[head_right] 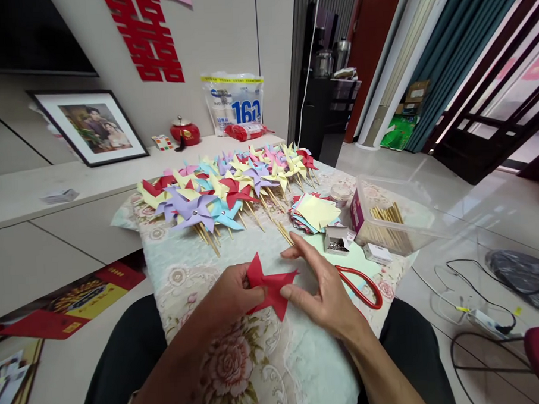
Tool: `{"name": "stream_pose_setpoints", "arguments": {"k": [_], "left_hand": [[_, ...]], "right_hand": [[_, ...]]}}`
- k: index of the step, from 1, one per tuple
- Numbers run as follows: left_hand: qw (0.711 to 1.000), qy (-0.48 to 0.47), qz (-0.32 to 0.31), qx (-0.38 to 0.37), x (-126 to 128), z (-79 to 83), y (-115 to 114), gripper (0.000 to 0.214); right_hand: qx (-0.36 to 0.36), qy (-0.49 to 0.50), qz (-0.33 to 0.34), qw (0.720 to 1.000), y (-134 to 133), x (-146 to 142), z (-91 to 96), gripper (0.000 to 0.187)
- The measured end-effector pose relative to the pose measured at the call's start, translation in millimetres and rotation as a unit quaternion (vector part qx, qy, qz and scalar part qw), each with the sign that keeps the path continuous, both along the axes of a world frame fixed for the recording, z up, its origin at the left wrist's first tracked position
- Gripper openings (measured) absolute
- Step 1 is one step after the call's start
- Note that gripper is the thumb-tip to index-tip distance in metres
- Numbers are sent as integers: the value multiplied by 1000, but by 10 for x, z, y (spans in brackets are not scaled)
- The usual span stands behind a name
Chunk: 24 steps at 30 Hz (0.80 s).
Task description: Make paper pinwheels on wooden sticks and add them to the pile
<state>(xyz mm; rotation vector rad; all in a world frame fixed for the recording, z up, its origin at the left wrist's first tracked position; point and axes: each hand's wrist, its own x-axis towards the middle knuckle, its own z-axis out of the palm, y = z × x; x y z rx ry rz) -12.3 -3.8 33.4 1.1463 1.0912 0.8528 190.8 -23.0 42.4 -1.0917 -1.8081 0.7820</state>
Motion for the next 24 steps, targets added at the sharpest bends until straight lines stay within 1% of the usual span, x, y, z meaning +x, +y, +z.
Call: {"name": "stream_pose_setpoints", "arguments": {"k": [2, 3, 6, 8, 11, 14, 18, 20, 24], "left_hand": [[996, 71, -42, 30, -36, 136, -5, 12], [990, 116, -73, 45, -44, 203, -9, 14], [956, 242, -134, 96, -37, 358, -26, 18], [935, 297, -149, 122, -16, 403, -39, 17], [916, 340, -159, 146, 10, 405, -51, 13], [906, 357, -169, 151, 12, 396, -48, 11], [909, 339, -192, 150, 2, 416, -27, 12], [919, 309, -197, 145, -1, 414, -15, 13], [953, 221, -169, 120, -17, 336, 10, 9]], "right_hand": [[5, -58, 25, 998, -65, -55, 90, 80], [8, -81, 33, 996, -95, -86, 122, 81], [6, -128, 41, 991, -150, -166, 146, 82], [-4, -141, 36, 989, -158, -198, 118, 82], [-20, -142, 36, 989, -151, -217, 63, 81], [-35, -140, 37, 989, -147, -220, 24, 82], [-51, -125, 34, 990, -138, -229, -15, 84], [-56, -112, 35, 991, -127, -239, -28, 85], [-73, -88, 25, 993, -103, -255, -22, 83]]}}
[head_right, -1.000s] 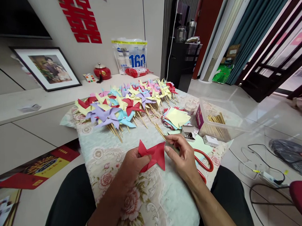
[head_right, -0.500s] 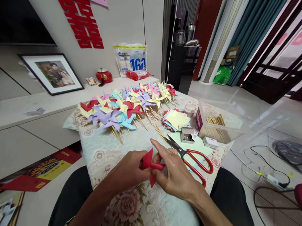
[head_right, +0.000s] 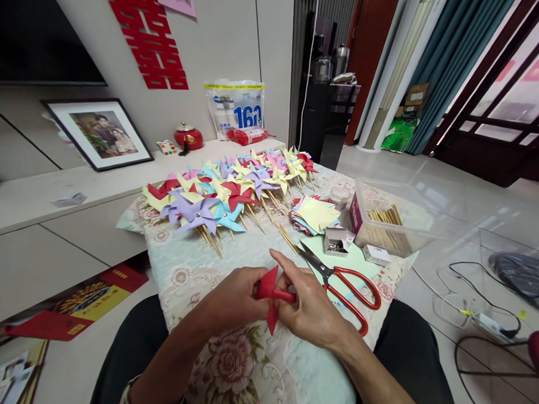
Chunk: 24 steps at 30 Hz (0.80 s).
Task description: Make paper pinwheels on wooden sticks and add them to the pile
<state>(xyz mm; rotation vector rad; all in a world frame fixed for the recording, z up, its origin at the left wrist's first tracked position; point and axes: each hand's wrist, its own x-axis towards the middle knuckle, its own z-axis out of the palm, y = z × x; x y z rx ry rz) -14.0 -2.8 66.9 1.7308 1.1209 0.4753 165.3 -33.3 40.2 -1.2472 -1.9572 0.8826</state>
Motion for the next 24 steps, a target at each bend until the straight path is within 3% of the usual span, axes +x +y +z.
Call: {"name": "stream_pose_setpoints", "arguments": {"k": [2, 5, 8, 10, 14, 20, 24], "left_hand": [[998, -53, 20, -37, -19, -61, 16, 8], [980, -154, 80, -101, -45, -143, 33, 22], [937, -267, 167, -150, -14, -211, 5, 34], [906, -326, 208, -170, 60, -258, -41, 31], [868, -409, 205, -195, 282, -337, -130, 22], [863, -403, 248, -179, 447, -429, -140, 22], [878, -363, 274, -150, 430, -478, -148, 13]], "right_hand": [[-19, 32, -10, 999, 15, 2, 8, 82], [-63, 118, -34, 990, 45, 13, 0, 81], [-90, 208, -69, 972, 79, 18, -40, 84], [-89, 249, -93, 960, 100, 12, -72, 85], [-80, 299, -120, 943, 120, -12, -126, 84], [-65, 300, -123, 944, 108, -42, -158, 83], [-74, 290, -123, 946, 104, -52, -158, 83]]}}
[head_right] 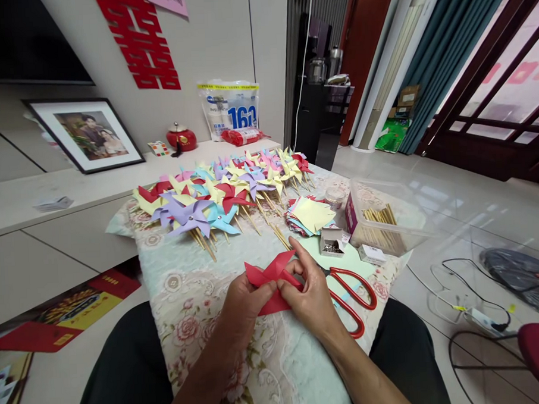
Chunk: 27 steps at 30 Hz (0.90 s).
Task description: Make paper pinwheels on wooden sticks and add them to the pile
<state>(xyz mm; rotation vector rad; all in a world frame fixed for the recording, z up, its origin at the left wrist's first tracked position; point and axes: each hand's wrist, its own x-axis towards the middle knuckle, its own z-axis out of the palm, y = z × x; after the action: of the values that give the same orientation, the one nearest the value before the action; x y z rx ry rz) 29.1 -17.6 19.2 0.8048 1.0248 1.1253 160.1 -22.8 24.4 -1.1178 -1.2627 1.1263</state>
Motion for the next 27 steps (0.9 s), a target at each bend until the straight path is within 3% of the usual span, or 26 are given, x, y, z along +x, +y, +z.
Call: {"name": "stream_pose_setpoints", "arguments": {"k": [7, 11, 15, 20, 27], "left_hand": [[1000, 14, -6, -7, -97, 12, 75, 17], [999, -1, 49, -21, -215, -36, 159, 20], [998, -13, 48, -28, -281, -67, 180, 21], [999, -33, 21, -30, -292, -61, 168, 21], [999, 26, 15, -42, -308, -5, 167, 18]], "right_hand": [[28, -7, -7, 1000, 24, 27, -51, 71], [81, -19, -52, 995, 37, 119, -53, 41], [159, -100, -17, 982, 34, 205, 13, 16], [199, -222, 75, 951, 50, 249, 69, 22], [230, -286, 92, 926, 101, 264, 43, 31]]}}
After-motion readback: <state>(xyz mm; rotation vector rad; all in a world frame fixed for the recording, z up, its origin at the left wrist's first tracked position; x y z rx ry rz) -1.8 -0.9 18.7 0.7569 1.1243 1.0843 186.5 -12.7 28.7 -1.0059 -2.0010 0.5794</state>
